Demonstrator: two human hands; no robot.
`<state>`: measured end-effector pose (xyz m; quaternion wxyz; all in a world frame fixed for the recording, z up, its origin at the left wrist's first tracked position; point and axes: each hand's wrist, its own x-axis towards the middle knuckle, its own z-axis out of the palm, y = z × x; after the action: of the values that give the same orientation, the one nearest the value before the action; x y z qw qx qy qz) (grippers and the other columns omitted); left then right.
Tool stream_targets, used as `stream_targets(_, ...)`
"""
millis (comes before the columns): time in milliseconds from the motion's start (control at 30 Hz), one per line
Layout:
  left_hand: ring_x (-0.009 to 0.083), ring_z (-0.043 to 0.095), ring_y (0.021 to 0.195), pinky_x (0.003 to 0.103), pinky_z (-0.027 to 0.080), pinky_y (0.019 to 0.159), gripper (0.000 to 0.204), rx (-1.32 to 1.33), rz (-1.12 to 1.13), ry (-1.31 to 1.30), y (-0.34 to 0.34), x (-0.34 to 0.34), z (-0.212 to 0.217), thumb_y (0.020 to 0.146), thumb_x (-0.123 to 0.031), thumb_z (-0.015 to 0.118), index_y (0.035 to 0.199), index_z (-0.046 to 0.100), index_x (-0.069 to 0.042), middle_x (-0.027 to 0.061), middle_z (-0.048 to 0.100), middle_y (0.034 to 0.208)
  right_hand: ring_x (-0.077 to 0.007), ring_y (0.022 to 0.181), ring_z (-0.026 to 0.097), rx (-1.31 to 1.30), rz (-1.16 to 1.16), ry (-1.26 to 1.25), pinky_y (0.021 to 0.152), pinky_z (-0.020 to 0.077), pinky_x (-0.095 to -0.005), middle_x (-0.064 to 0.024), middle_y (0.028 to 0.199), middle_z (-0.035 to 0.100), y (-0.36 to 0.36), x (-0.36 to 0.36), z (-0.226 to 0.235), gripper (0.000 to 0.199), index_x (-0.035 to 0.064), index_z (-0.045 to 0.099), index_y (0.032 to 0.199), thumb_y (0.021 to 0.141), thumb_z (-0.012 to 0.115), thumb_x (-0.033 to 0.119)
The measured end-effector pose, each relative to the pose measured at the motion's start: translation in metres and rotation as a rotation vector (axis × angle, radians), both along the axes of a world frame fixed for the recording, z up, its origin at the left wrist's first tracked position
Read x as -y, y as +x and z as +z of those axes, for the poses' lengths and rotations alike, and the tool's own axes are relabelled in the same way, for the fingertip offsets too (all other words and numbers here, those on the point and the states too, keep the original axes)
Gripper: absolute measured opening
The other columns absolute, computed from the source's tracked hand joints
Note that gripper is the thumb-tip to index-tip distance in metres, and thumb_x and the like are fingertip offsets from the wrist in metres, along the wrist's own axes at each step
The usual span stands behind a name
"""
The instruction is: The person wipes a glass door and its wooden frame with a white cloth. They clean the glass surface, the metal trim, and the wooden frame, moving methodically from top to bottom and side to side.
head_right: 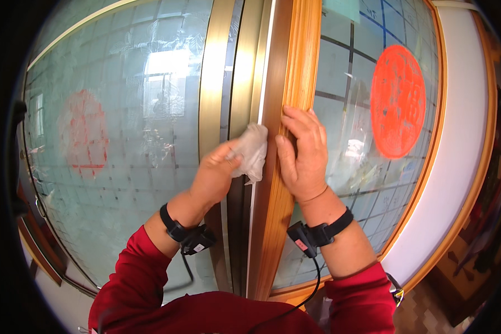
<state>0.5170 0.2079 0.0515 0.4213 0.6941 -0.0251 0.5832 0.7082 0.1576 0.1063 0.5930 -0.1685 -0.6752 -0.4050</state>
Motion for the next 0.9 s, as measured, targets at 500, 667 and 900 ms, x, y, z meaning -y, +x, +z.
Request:
stream_targets(500,0.0245,0.056,0.125,0.037,0.044,0.105,0.052,-0.142,0.256,0.301,0.020,0.056,0.014,0.093,-0.004,0.064,0.141,0.045,0.001,0.0134,0.056,0.138,-0.0130,0.090,0.065,-0.665,0.962,-0.755,0.075,0.0553,-0.0271,-0.0061,0.100,0.067,0.011,0.047,-0.042,0.023,0.0028,0.059,0.105,0.087,0.072,-0.003)
stream_targets(667,0.0422,0.037,0.141,0.045,0.029,0.117,0.067,0.004,0.692,0.761,0.051,0.043,0.015,0.089,-0.009,0.066,0.147,0.036,0.007,0.0268,0.036,0.152,-0.0133,0.090,0.062,-0.716,0.427,-0.157,0.077,0.0535,-0.0268,-0.0055,0.105,0.065,0.086,0.036,0.011,0.017,0.0036,0.058,0.102,0.089,0.066,-0.003)
stream_targets(900,0.0452,0.019,0.149,0.046,0.017,0.121,0.070,-0.045,0.830,0.758,0.080,0.021,0.001,0.097,-0.004,0.050,0.152,0.012,0.014,0.0338,0.014,0.160,-0.0203,0.108,0.058,-0.027,-0.070,-0.158,0.095,0.0476,-0.0337,-0.0091,0.111,0.062,0.087,0.008,-0.002,0.031,0.0038,0.054,0.099,0.075,0.062,-0.013)
